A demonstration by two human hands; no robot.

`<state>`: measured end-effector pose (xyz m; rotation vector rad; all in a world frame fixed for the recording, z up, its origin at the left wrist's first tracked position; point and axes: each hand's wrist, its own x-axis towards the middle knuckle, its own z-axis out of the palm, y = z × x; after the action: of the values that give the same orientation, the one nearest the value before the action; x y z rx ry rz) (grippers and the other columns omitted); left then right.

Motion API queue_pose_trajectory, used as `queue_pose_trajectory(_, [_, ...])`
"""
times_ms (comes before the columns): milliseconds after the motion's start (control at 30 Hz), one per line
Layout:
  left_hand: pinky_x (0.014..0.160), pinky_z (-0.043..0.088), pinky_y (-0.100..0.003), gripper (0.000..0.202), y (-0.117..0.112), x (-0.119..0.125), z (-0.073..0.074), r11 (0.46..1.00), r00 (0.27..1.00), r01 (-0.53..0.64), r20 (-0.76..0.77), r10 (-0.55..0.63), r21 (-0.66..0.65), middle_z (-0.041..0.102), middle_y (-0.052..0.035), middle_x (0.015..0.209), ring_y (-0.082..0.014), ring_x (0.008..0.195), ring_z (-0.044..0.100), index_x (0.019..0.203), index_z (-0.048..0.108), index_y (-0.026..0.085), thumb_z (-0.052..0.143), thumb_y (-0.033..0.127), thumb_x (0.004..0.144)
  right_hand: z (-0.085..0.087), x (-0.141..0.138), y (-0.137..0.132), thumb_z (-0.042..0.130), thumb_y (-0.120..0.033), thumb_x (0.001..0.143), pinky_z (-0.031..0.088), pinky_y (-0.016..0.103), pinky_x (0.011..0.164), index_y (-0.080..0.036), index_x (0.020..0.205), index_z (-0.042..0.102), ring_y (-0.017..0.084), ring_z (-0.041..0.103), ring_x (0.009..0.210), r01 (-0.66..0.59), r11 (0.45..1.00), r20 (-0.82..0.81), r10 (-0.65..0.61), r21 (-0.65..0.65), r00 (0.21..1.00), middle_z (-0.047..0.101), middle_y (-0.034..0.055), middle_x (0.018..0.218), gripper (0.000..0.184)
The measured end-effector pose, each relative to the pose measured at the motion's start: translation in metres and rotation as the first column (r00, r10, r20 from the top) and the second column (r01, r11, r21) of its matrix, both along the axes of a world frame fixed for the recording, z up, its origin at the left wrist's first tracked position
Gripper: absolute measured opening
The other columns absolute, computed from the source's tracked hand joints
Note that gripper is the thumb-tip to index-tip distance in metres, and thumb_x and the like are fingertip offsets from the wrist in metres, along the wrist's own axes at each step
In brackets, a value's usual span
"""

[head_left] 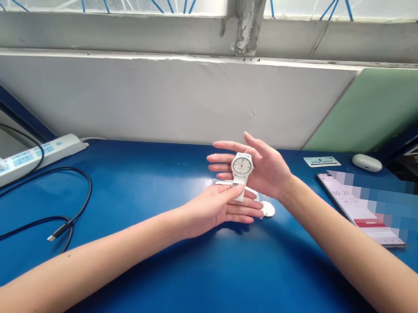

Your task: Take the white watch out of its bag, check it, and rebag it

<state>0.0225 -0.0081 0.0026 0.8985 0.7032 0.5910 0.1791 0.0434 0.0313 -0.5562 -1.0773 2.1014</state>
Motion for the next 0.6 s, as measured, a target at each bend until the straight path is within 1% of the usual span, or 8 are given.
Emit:
queue_pose_trajectory(200, [0.097, 0.053, -0.04, 0.029, 0.0035, -0.0009, 0.0007, 0.999, 0.999, -0.02, 0.024, 0.021, -0.038, 0.074, -0.0197, 0.11, -0.0254, 0.102, 0.073, 0.106, 0.067, 0.009, 0.05, 0.032, 0.103, -0.0003, 0.0001, 0.0015, 0.035, -0.049, 0.101, 0.058, 0.037, 0.085, -0.013, 0.117, 0.067, 0.024, 0.074, 0.093, 0.065, 0.997, -0.008, -0.066, -0.042, 0.998, 0.077, 0.0136, 0.108, 0.051])
queue_pose_trajectory(300, [0.099, 0.052, -0.04, 0.025, 0.0032, -0.0023, 0.0007, 0.999, 1.0, -0.017, 0.025, 0.018, -0.04, 0.073, -0.0205, 0.112, -0.0258, 0.105, 0.072, 0.108, 0.067, 0.008, 0.053, 0.027, 0.102, 0.0005, 0.0, 0.0017, 0.035, -0.05, 0.101, 0.057, 0.037, 0.086, -0.014, 0.116, 0.067, 0.023, 0.074, 0.093, 0.06, 0.997, 0.005, -0.06, -0.051, 0.998, 0.077, 0.0139, 0.109, 0.051])
queue_pose_trajectory(433, [0.1, 0.052, -0.04, 0.021, 0.003, -0.0035, -0.0014, 0.996, 0.998, -0.064, 0.006, 0.064, -0.055, 0.073, -0.0218, 0.111, -0.0264, 0.106, 0.072, 0.109, 0.066, 0.006, 0.055, 0.022, 0.101, -0.0003, -0.0005, 0.0028, 0.036, -0.049, 0.102, 0.056, 0.038, 0.088, -0.014, 0.115, 0.068, 0.023, 0.073, 0.095, 0.051, 0.997, 0.021, -0.05, -0.06, 0.999, 0.077, 0.0135, 0.109, 0.049])
queue_pose_trajectory(533, [0.1, 0.052, -0.041, 0.022, 0.0037, -0.003, -0.0005, 0.995, 0.997, -0.075, 0.0, 0.075, -0.066, 0.074, -0.0216, 0.107, -0.0261, 0.104, 0.073, 0.107, 0.066, 0.006, 0.053, 0.023, 0.101, -0.0013, -0.0014, 0.003, 0.036, -0.048, 0.102, 0.056, 0.037, 0.087, -0.014, 0.112, 0.069, 0.023, 0.073, 0.093, 0.059, 0.996, 0.032, -0.057, -0.061, 0.998, 0.077, 0.0137, 0.107, 0.049])
queue_pose_trajectory(600, [0.1, 0.052, -0.041, 0.022, 0.005, -0.0027, 0.0027, 0.996, 0.998, -0.07, -0.006, 0.069, -0.058, 0.074, -0.0209, 0.106, -0.0258, 0.102, 0.073, 0.106, 0.065, 0.006, 0.052, 0.024, 0.102, -0.0018, -0.0027, 0.0026, 0.037, -0.046, 0.102, 0.057, 0.037, 0.086, -0.015, 0.11, 0.07, 0.022, 0.073, 0.091, 0.094, 0.994, 0.043, -0.092, -0.048, 0.995, 0.077, 0.0128, 0.105, 0.046])
